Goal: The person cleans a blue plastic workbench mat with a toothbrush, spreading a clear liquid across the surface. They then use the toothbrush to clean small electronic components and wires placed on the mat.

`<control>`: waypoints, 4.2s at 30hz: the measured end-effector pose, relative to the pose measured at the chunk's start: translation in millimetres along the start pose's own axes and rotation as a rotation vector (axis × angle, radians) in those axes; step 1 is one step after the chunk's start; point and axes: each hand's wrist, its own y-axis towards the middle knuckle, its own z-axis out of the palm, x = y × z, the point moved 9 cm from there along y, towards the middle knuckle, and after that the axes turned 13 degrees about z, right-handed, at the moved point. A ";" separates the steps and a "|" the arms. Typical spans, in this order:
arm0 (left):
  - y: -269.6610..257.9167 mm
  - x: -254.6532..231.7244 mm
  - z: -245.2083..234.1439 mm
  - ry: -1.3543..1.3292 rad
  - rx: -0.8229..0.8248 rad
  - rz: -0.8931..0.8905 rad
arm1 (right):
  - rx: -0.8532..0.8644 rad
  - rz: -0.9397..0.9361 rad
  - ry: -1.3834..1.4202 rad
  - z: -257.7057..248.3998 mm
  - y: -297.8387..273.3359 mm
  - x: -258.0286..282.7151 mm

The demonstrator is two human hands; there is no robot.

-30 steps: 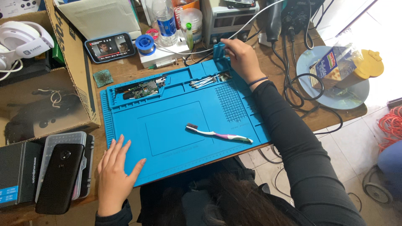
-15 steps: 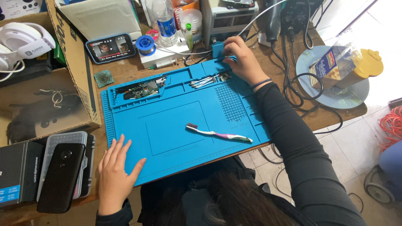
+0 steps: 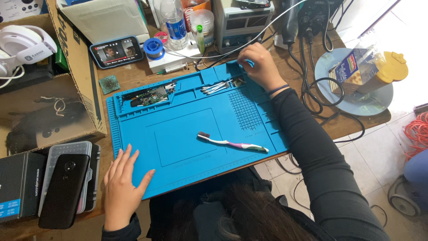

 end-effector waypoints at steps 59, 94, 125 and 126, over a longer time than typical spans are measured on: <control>2.0 5.0 -6.5 -0.064 -0.017 0.116 | 0.463 -0.389 -0.495 277.4 139.8 166.9; 2.9 5.2 0.4 0.027 0.037 0.042 | 0.339 0.303 -0.361 4.2 6.0 -12.5; 2.9 -2.4 -5.9 0.006 -0.044 0.009 | 0.754 0.283 -0.302 47.6 -10.0 -11.3; 2.9 -2.4 -6.5 0.013 -0.045 0.008 | 0.766 0.329 -0.293 46.5 -9.9 -13.6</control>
